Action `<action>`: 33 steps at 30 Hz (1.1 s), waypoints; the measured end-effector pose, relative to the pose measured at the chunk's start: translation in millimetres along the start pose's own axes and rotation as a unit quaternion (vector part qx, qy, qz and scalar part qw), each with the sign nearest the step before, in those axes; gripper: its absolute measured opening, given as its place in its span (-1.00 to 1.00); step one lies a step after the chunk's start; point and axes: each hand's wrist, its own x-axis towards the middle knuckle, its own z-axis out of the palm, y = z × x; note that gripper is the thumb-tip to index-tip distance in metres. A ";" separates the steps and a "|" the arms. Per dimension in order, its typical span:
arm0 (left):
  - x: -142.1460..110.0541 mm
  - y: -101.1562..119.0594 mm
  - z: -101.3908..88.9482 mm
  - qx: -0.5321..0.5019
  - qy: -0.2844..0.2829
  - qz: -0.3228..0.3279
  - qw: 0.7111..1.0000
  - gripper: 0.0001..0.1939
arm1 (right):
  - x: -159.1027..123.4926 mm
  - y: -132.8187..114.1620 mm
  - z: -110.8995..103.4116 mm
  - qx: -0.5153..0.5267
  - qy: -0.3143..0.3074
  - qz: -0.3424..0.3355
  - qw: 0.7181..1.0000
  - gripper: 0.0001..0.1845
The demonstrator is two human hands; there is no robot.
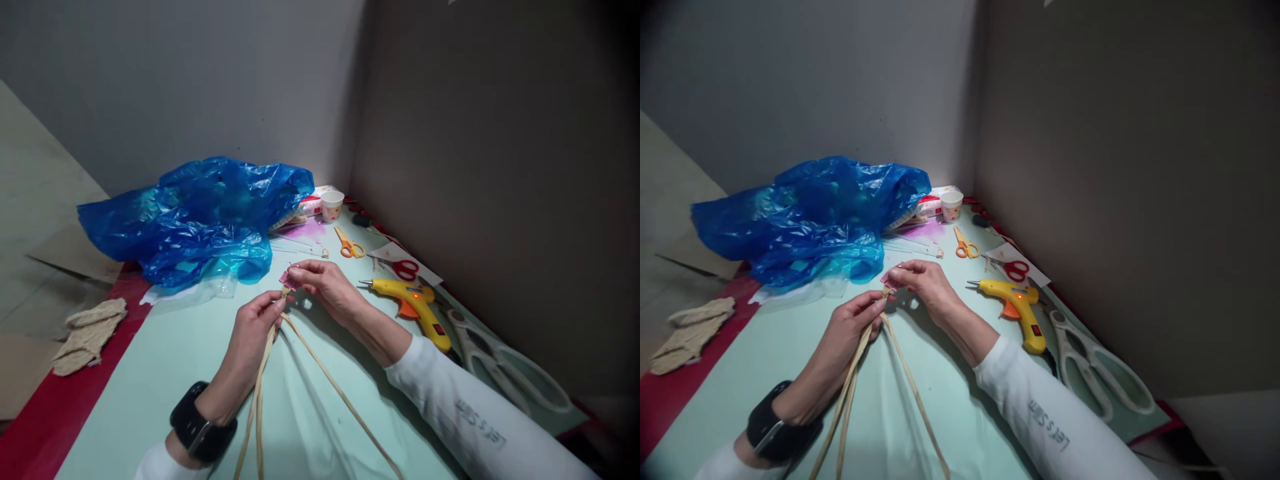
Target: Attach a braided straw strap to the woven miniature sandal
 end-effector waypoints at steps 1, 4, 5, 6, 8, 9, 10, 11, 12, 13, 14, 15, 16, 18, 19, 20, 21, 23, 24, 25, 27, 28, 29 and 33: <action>0.3 -0.5 -0.3 -0.001 -0.001 -0.003 1.000 -0.70 | -0.2 0.4 0.8 0.000 0.004 -0.004 1.000 -0.75; 0.5 -1.1 -1.2 -0.007 -0.008 -0.017 1.000 -0.68 | -1.2 1.3 3.5 0.006 0.016 -0.017 1.000 -0.77; 0.5 -0.9 -1.3 -0.007 -0.007 -0.019 1.000 -0.68 | -1.6 1.2 4.4 0.007 0.018 -0.020 1.000 -0.77; 0.5 -0.5 -1.3 -0.007 -0.008 -0.022 1.000 -0.68 | -2.0 0.9 5.2 0.007 0.019 -0.023 1.000 -0.78; 0.7 0.4 -1.0 -0.005 -0.011 -0.024 1.000 -0.69 | -2.7 -0.1 6.4 0.006 0.017 -0.025 1.000 -0.79; 0.9 0.8 -0.9 -0.004 -0.012 -0.024 1.000 -0.69 | -2.9 -0.5 6.8 0.004 0.015 -0.024 1.000 -0.79; 1.1 1.1 -0.7 -0.003 -0.013 -0.024 1.000 -0.69 | -3.0 -0.7 7.1 0.002 0.012 -0.024 1.000 -0.79; 1.3 1.2 -0.6 -0.002 -0.013 -0.024 1.000 -0.69 | -2.9 -0.5 7.2 0.000 0.010 -0.023 1.000 -0.78; 1.5 1.3 -0.6 -0.001 -0.013 -0.024 1.000 -0.69 | -2.8 0.1 7.0 -0.002 0.007 -0.023 1.000 -0.78; 1.7 1.2 -0.5 0.000 -0.013 -0.024 1.000 -0.70 | -2.4 1.1 6.6 -0.005 0.005 -0.022 1.000 -0.77; 1.7 1.1 -0.5 0.002 -0.013 -0.023 1.000 -0.70 | -1.9 2.5 6.0 -0.008 0.002 -0.021 1.000 -0.75; 1.6 0.8 -0.4 0.004 -0.014 -0.022 1.000 -0.71 | -1.2 4.2 5.1 -0.011 0.002 -0.019 1.000 -0.73; 1.4 0.5 -0.3 0.007 -0.016 -0.021 1.000 -0.71 | -0.3 5.9 3.9 -0.015 0.004 -0.016 1.000 -0.71; 0.8 -0.6 0.1 0.010 -0.019 -0.021 1.000 -0.72 | 1.9 9.3 1.3 -0.022 0.019 -0.008 1.000 -0.62; 0.5 -1.3 0.4 0.011 -0.021 -0.022 0.999 -0.73 | 3.0 10.7 0.0 -0.025 0.030 -0.003 0.999 -0.56; 0.3 -2.0 0.6 0.010 -0.023 -0.024 0.999 -0.73 | 4.2 11.9 -1.2 -0.029 0.040 0.003 0.999 -0.51; 0.1 -2.7 0.8 0.007 -0.024 -0.027 0.999 -0.73 | 5.3 12.9 -2.3 -0.032 0.047 0.008 0.998 -0.47; 0.0 -3.4 1.3 -0.003 -0.023 -0.035 0.999 -0.71 | 7.1 14.3 -3.7 -0.034 0.054 0.018 0.998 -0.44; 0.0 -3.3 1.6 -0.010 -0.021 -0.041 0.999 -0.70 | 7.7 15.1 -4.1 -0.034 0.054 0.022 0.998 -0.44; 0.0 -2.9 2.0 -0.018 -0.018 -0.046 0.999 -0.67 | 8.1 16.0 -4.3 -0.035 0.052 0.025 0.998 -0.45; 0.0 -1.3 2.9 -0.034 -0.005 -0.057 0.998 -0.59 | 8.2 18.3 -4.0 -0.045 0.043 0.030 0.998 -0.48; 0.1 -0.4 3.4 -0.041 0.005 -0.061 0.997 -0.53 | 8.0 19.7 -3.5 -0.054 0.039 0.031 0.997 -0.51; 0.4 0.2 3.7 -0.047 0.017 -0.064 0.997 -0.48 | 7.7 21.3 -2.9 -0.066 0.034 0.032 0.997 -0.53; 7.6 -4.4 0.2 -0.060 0.055 -0.072 0.994 -0.27 | 7.5 25.5 0.5 -0.105 0.007 0.045 0.993 -0.53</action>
